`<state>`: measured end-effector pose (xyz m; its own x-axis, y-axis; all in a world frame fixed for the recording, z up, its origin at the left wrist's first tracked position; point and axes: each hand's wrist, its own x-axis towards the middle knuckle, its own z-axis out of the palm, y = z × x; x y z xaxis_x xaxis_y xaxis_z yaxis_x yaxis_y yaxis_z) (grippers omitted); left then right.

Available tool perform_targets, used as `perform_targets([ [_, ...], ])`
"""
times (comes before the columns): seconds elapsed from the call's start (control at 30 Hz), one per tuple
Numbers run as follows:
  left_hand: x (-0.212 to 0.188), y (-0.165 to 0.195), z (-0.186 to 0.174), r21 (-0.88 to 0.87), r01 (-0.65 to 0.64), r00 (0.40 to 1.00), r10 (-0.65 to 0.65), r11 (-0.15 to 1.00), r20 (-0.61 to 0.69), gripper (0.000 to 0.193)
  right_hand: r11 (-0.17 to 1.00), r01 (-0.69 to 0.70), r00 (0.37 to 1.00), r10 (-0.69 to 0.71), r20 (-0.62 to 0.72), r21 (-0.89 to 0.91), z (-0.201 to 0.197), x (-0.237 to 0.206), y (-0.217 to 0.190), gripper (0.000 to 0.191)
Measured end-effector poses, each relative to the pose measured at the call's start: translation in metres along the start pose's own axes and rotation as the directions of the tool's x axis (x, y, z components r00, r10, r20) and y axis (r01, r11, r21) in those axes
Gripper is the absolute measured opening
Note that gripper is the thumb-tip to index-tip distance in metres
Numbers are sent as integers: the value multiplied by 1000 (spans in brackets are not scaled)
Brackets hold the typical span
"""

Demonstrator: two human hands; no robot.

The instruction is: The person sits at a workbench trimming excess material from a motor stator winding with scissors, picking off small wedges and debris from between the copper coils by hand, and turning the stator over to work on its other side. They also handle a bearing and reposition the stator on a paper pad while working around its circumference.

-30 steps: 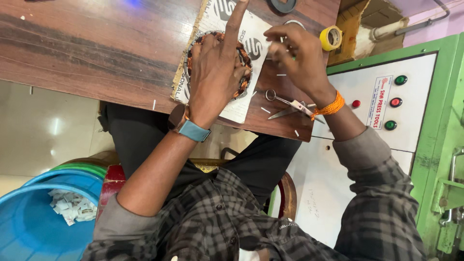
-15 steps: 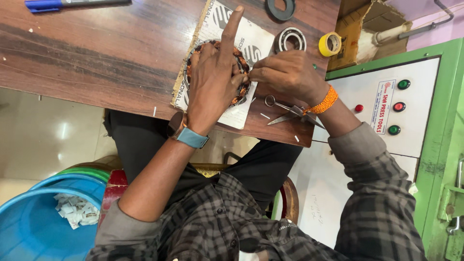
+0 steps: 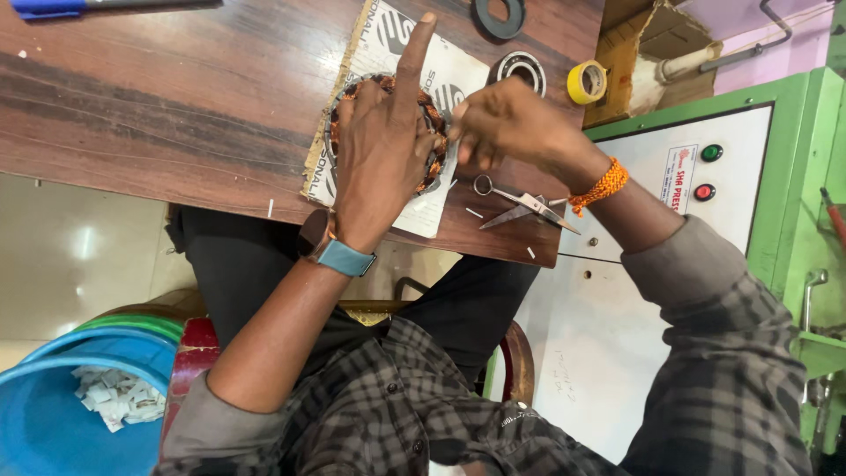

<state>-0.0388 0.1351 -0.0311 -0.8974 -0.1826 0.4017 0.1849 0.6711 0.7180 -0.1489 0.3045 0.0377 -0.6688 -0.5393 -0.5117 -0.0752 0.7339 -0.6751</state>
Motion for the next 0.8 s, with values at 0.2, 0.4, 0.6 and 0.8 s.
perform_targets([
  [0.2, 0, -2, 1, 9, -24, 999, 25, 1000, -40, 118, 781, 477, 839, -541, -56, -403, -14, -13, 3, 24],
  [0.4, 0, -1, 5, 30, -27, 998, 28, 999, -52, 120, 223, 618, 537, -820, 198, -754, -13, -17, 16, 26],
  [0.6, 1, -1, 12, 39, 39, 999, -39, 998, -9, 118, 103, 686, 384, -892, 238, -720, -17, -12, 20, 17],
  [0.8, 3, -2, 12, -51, 54, 999, -54, 997, -1, 119, 211, 636, 525, -823, 216, -742, -9, -10, 23, 12],
])
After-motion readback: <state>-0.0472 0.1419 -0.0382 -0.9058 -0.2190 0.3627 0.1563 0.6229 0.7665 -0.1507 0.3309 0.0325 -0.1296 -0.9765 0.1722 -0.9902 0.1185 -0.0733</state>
